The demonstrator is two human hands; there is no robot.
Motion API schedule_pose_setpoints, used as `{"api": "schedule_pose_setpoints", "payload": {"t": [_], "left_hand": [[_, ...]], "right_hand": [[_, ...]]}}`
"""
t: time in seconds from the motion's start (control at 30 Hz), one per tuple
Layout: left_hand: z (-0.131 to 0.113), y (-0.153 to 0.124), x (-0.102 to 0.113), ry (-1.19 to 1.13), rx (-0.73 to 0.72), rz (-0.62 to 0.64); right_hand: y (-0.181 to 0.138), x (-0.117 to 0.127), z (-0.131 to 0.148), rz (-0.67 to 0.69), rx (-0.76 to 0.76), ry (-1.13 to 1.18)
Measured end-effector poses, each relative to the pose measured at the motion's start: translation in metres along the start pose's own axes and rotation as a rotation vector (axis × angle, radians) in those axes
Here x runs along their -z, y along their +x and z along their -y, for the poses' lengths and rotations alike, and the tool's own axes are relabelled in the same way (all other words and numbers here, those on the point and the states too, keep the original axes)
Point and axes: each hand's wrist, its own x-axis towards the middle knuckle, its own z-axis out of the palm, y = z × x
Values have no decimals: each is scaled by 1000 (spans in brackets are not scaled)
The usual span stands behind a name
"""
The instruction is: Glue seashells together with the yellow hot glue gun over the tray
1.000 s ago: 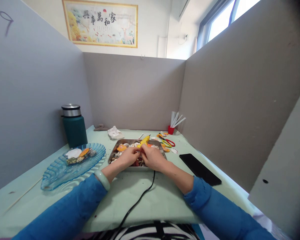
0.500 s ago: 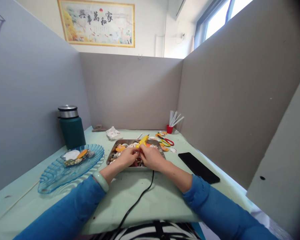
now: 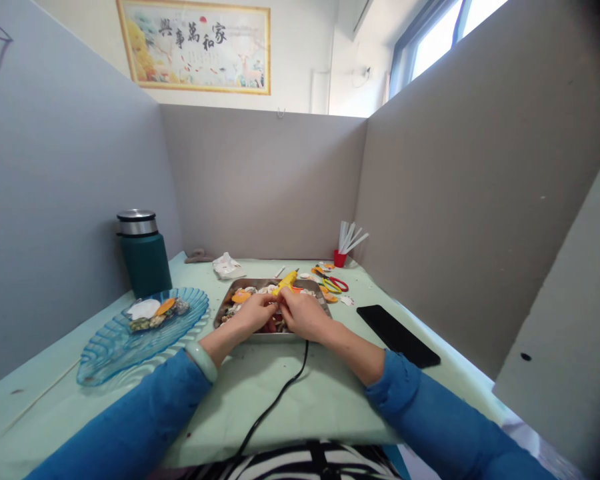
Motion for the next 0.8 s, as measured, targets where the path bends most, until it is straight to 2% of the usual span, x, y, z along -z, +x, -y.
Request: {"api": "schedule_pose_setpoints", "payload": {"t": [0.53,0.8], "left_hand": [[2,1,0,3,-9,-5],[2,3,0,15,1,-15]], "right_hand": [[0,0,-1,-21,19,-20],[1,0,-1,12,14,-12]]}}
